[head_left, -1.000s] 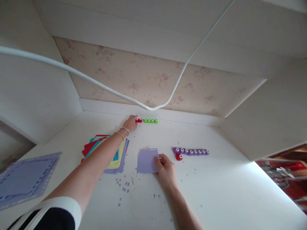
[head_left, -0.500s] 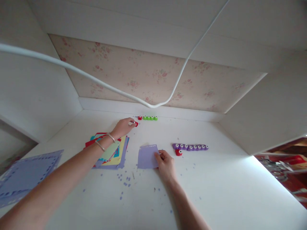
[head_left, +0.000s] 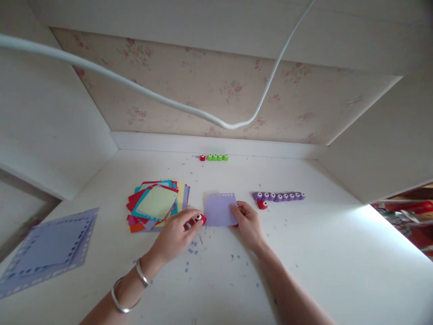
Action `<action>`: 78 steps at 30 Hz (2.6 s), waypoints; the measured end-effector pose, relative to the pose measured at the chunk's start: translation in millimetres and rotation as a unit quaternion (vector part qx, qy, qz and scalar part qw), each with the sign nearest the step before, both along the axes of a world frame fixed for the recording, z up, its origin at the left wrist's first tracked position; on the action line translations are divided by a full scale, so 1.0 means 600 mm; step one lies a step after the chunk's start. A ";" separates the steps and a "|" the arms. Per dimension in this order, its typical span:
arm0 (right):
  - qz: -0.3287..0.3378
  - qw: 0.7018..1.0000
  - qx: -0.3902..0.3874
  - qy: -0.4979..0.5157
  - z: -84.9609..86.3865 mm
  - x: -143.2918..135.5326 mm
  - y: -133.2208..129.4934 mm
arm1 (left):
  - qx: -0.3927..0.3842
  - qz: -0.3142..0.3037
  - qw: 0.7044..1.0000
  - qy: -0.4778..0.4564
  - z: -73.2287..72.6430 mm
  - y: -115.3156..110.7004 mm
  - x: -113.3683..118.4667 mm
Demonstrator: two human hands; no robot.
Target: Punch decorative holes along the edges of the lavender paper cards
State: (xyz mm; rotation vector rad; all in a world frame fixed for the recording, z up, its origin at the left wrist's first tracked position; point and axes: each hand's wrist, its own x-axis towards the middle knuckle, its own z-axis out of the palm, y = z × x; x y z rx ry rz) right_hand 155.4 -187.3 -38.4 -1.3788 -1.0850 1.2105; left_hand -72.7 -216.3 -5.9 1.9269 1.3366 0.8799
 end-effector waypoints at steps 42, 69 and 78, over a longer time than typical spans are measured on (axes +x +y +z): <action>0.013 0.999 -0.019 0.037 0.000 0.001 -0.001 | 0.083 0.033 0.993 0.082 -0.050 0.019 -0.013; 0.015 0.999 -0.004 0.034 0.001 0.004 -0.001 | 0.147 0.001 0.974 0.171 -0.032 -0.003 -0.001; 0.022 1.000 0.000 0.016 0.002 0.004 -0.002 | 0.132 0.000 0.964 0.231 -0.036 -0.009 0.005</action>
